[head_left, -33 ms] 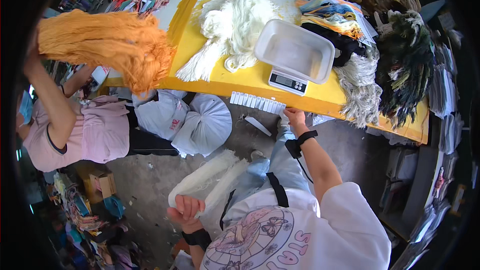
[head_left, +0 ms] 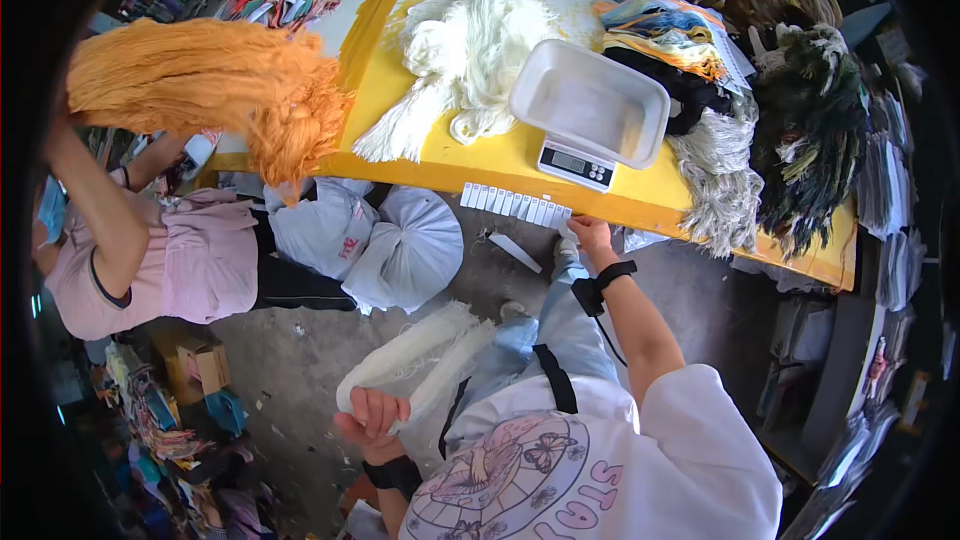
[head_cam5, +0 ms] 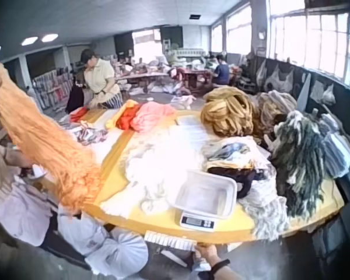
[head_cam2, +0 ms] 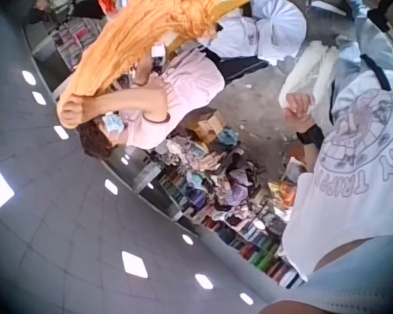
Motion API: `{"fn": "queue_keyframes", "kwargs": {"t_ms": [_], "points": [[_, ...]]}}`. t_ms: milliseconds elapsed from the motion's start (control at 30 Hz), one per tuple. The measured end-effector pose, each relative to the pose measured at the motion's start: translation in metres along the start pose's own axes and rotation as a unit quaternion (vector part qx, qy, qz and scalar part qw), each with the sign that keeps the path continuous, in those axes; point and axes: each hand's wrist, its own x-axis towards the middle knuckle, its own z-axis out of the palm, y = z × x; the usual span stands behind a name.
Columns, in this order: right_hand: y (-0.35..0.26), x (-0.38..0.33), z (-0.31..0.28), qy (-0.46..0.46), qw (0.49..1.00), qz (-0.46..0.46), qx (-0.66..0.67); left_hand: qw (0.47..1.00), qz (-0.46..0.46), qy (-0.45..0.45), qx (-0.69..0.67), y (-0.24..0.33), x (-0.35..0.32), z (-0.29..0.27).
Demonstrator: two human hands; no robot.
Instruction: The person weighs bundles of white yarn on a digital scale, removes them, and ties a small paper tag from a row on the table onto each bundle. This process is repeated for several bundles of yarn.
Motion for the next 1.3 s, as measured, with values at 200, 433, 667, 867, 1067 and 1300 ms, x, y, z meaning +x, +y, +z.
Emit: {"fn": "queue_keyframes", "kwargs": {"t_ms": [200, 433, 667, 867, 1067, 1300], "points": [[-0.044, -0.038, -0.04, -0.229, 0.971, -0.01, -0.067, 0.997, 0.045, -0.04, -0.039, 0.001, -0.006, -0.009], [-0.174, -0.18, -0.047, -0.615, 0.788, -0.015, 0.019, 0.922, -0.106, 0.13, 0.348, -0.028, 0.042, 0.026], [-0.221, -0.244, -0.021, -0.699, 0.713, -0.03, 0.042, 0.893, -0.177, 0.094, 0.403, -0.037, 0.066, 0.046], [-0.213, -0.257, -0.022, -0.502, 0.844, -0.187, -0.008, 0.897, -0.163, 0.16, 0.378, -0.03, 0.058, 0.047], [-0.195, -0.284, -0.01, -0.298, 0.88, -0.369, -0.011, 0.881, -0.08, 0.23, 0.406, -0.038, 0.062, 0.047], [-0.207, -0.283, -0.024, -0.24, 0.744, -0.611, -0.122, 0.823, 0.017, 0.176, 0.54, -0.032, 0.063, 0.052]]}}
